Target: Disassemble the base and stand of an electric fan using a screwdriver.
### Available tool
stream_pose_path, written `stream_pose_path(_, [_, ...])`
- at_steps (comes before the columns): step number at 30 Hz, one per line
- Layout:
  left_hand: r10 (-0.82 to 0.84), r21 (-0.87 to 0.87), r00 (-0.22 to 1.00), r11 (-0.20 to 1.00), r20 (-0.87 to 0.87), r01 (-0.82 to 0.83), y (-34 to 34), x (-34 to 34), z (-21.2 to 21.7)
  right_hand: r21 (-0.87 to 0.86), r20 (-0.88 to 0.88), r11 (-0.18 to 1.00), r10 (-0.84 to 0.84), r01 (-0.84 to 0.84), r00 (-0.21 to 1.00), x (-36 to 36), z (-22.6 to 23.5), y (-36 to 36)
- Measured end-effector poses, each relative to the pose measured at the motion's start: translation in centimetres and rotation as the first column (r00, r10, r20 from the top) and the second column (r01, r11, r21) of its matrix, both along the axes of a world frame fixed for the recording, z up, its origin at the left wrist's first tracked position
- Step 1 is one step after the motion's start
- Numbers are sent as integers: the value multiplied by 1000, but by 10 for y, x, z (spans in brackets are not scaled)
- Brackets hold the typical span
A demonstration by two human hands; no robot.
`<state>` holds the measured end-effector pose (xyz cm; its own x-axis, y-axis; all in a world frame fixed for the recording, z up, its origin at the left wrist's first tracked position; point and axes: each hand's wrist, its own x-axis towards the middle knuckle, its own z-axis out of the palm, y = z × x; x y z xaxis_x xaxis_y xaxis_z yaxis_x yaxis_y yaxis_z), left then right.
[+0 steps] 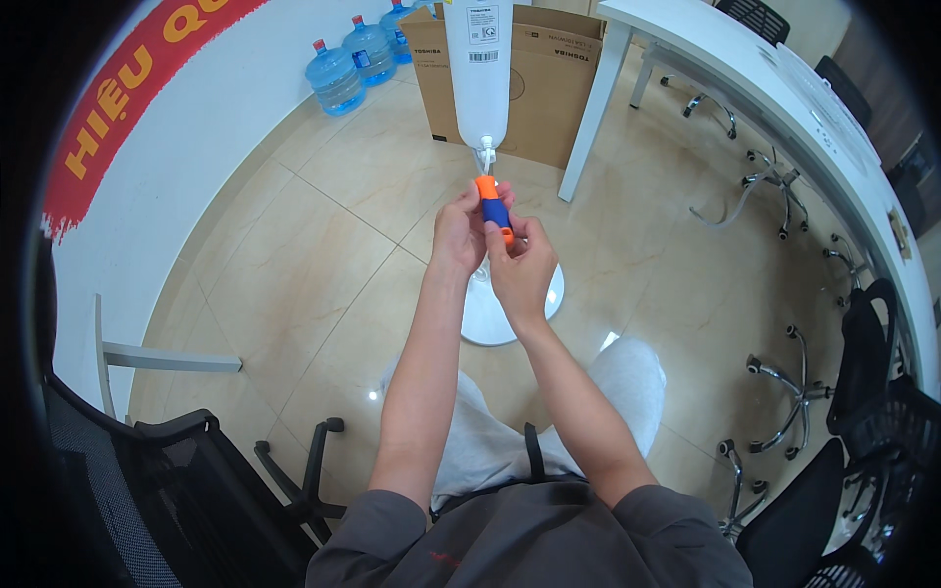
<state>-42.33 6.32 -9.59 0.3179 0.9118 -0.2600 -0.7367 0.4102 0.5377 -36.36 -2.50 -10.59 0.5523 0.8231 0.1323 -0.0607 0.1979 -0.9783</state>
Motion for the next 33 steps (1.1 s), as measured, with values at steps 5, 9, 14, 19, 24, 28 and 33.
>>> stream_pose_path(5, [-43,189,935,975,-351,116,2,-5,-4,140,523,980,-193,140,830,0,-7,1])
stream_pose_path(9, [-109,132,970,981,-217,139,3,-10,-5,144,275,973,-216,182,937,-13,5,-5])
stream_pose_path(14, [-105,75,982,993,157,94,1,-4,-17,-88,-132,996,-4,-8,991,1,1,-3])
stream_pose_path(19, [-8,158,962,986,-274,54,-1,-3,-6,-26,199,997,-69,75,978,-1,-4,-1])
stream_pose_path(24, [-44,177,949,979,-313,103,6,0,-9,79,107,983,-172,164,979,-3,-16,3])
stream_pose_path(28, [-12,5,998,1000,60,12,3,6,-7,-115,-118,993,-14,0,993,1,-2,-5])
stream_pose_path(33, [-10,-7,998,1000,55,10,-4,5,1,-33,233,998,-48,57,971,5,2,-5])
